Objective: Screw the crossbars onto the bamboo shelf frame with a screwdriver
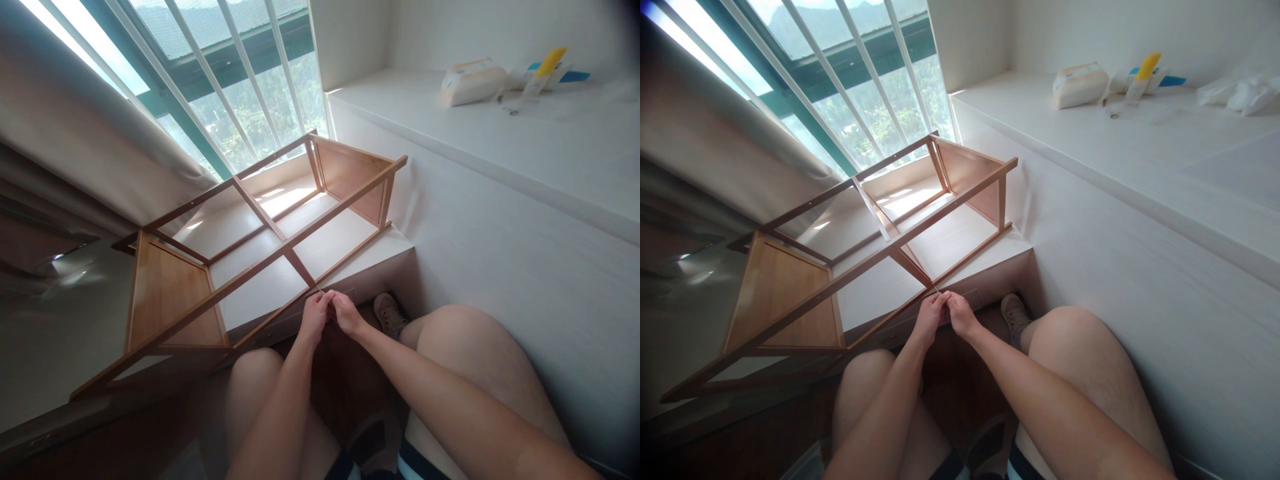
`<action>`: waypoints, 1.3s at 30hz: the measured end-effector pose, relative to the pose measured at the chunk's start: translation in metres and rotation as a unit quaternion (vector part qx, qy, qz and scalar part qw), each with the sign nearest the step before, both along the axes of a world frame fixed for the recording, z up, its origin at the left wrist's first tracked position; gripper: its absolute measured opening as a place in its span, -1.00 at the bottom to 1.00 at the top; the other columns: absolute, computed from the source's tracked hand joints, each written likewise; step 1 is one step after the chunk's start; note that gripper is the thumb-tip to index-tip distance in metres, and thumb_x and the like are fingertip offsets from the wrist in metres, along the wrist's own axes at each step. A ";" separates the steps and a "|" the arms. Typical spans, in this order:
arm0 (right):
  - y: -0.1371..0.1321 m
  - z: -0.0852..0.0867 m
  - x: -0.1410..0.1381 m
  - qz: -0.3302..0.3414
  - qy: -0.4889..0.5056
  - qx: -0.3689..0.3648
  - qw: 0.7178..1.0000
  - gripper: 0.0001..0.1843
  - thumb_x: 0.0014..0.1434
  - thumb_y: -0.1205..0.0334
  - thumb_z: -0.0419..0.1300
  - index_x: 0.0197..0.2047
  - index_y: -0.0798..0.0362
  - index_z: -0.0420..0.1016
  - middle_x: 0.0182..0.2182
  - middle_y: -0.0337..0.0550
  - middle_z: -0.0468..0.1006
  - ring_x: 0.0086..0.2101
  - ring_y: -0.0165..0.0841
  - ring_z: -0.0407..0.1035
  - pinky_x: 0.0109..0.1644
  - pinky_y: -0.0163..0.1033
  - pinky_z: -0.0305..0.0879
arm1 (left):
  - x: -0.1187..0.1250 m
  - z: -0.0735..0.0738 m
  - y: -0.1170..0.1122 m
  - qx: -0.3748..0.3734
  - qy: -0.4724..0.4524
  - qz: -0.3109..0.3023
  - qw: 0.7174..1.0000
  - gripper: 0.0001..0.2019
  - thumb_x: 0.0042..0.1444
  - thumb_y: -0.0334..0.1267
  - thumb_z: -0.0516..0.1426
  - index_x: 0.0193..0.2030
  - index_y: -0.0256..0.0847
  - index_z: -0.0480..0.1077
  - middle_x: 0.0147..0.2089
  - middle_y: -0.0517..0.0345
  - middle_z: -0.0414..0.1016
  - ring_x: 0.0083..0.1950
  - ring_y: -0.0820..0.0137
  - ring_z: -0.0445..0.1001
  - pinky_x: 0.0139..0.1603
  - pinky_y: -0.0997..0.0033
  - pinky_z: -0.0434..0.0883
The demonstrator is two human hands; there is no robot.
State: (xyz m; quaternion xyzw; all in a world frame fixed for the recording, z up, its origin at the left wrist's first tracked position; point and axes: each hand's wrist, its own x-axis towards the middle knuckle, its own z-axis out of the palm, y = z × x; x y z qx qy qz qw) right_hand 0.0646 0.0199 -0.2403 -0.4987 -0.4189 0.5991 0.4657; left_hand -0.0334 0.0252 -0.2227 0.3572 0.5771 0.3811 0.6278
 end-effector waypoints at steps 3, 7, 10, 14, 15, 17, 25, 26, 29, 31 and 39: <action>-0.001 0.000 -0.001 -0.002 0.000 0.005 1.000 -0.59 0.26 -0.10 0.00 -0.41 0.03 0.41 -0.55 -0.22 0.42 -0.50 -0.34 0.27 -0.44 -0.30 0.21 | 0.000 0.002 0.000 0.013 0.019 -0.006 1.000 -0.67 0.25 -0.04 0.15 -0.37 -0.28 0.33 -0.56 0.39 0.17 -0.62 0.63 0.08 -0.60 0.59 0.13; -0.002 0.001 0.001 -0.015 -0.009 0.026 1.000 -0.60 0.26 -0.08 0.02 -0.41 0.03 0.42 -0.49 -0.20 0.45 -0.44 -0.33 0.29 -0.36 -0.28 0.20 | 0.000 0.008 -0.001 0.062 0.070 -0.004 0.996 -0.59 0.16 0.04 0.19 -0.50 -0.26 0.30 -0.59 0.35 0.16 -0.59 0.59 0.09 -0.55 0.54 0.08; 0.000 0.004 0.000 -0.016 -0.002 0.029 0.999 -0.62 0.22 -0.07 0.09 -0.47 0.02 0.37 -0.52 -0.21 0.42 -0.45 -0.36 0.25 -0.37 -0.29 0.17 | -0.005 0.016 -0.005 0.115 0.128 0.016 0.985 -0.54 0.10 0.08 0.20 -0.60 -0.24 0.28 -0.59 0.27 0.22 -0.51 0.52 0.17 -0.46 0.49 0.08; 0.001 0.008 -0.006 0.004 0.033 -0.004 0.999 -0.59 0.22 -0.06 0.04 -0.56 -0.01 0.17 -0.70 -0.33 0.23 -0.65 -0.45 0.07 -0.55 -0.32 0.03 | -0.018 0.025 -0.012 0.167 0.209 0.067 0.961 -0.69 0.13 0.01 0.18 -0.46 -0.17 0.37 -0.54 0.26 0.31 -0.45 0.44 0.23 -0.38 0.47 0.12; 0.001 0.009 -0.008 0.010 0.043 -0.015 0.999 -0.60 0.23 -0.06 0.01 -0.55 -0.02 0.14 -0.73 -0.35 0.20 -0.69 -0.47 0.02 -0.59 -0.32 -0.02 | -0.022 0.025 -0.013 0.172 0.225 0.079 0.956 -0.76 0.14 -0.02 0.18 -0.36 -0.14 0.39 -0.53 0.27 0.32 -0.46 0.43 0.24 -0.37 0.47 0.13; 0.000 0.011 -0.010 0.018 0.058 -0.033 0.998 -0.62 0.22 -0.06 -0.01 -0.53 -0.03 0.11 -0.74 -0.39 0.18 -0.73 -0.50 -0.03 -0.65 -0.34 -0.09 | -0.028 0.024 -0.013 0.176 0.250 0.091 0.948 -0.81 0.16 -0.07 0.16 -0.16 -0.08 0.40 -0.52 0.29 0.36 -0.48 0.40 0.27 -0.38 0.46 0.14; -0.006 0.012 -0.007 0.040 0.030 -0.070 0.996 -0.56 0.37 -0.06 0.01 -0.41 0.08 0.29 -0.67 -0.44 0.20 -0.74 -0.58 -0.01 -0.68 -0.42 -0.03 | -0.035 0.014 -0.012 0.187 0.314 0.093 0.926 -0.78 0.19 -0.17 0.08 -0.05 -0.07 0.42 -0.61 0.29 0.32 -0.53 0.35 0.33 -0.38 0.43 0.16; -0.007 0.011 -0.006 0.043 0.013 -0.073 0.996 -0.58 0.38 -0.04 0.03 -0.36 0.12 0.34 -0.64 -0.43 0.24 -0.72 -0.59 0.03 -0.66 -0.43 0.03 | -0.035 0.013 -0.012 0.189 0.317 0.095 0.925 -0.78 0.19 -0.17 0.07 -0.06 -0.08 0.42 -0.61 0.29 0.33 -0.52 0.35 0.33 -0.37 0.43 0.17; -0.010 0.010 0.000 0.053 -0.052 -0.078 0.994 -0.67 0.38 0.03 0.09 -0.21 0.16 0.42 -0.50 -0.33 0.38 -0.62 -0.57 0.20 -0.58 -0.43 0.21 | -0.035 0.012 -0.011 0.190 0.321 0.105 0.922 -0.77 0.18 -0.15 0.06 -0.07 -0.11 0.42 -0.59 0.27 0.35 -0.50 0.34 0.36 -0.37 0.42 0.20; -0.012 0.013 0.006 0.070 -0.105 -0.075 0.989 -0.70 0.37 0.05 0.12 -0.14 0.16 0.43 -0.43 -0.28 0.44 -0.57 -0.54 0.28 -0.53 -0.41 0.29 | -0.035 0.014 -0.012 0.186 0.318 0.115 0.922 -0.74 0.16 -0.12 0.06 -0.07 -0.13 0.42 -0.58 0.26 0.35 -0.50 0.33 0.37 -0.38 0.41 0.22; -0.042 0.055 0.037 0.230 -0.339 0.042 0.911 -0.71 0.11 0.29 0.24 -0.63 0.05 0.40 -0.59 -0.22 0.49 -0.45 -0.33 0.42 -0.39 -0.29 0.24 | -0.025 0.050 -0.025 0.197 0.305 0.145 0.921 -0.55 0.10 0.08 0.07 -0.03 -0.21 0.44 -0.57 0.24 0.34 -0.53 0.28 0.37 -0.41 0.29 0.32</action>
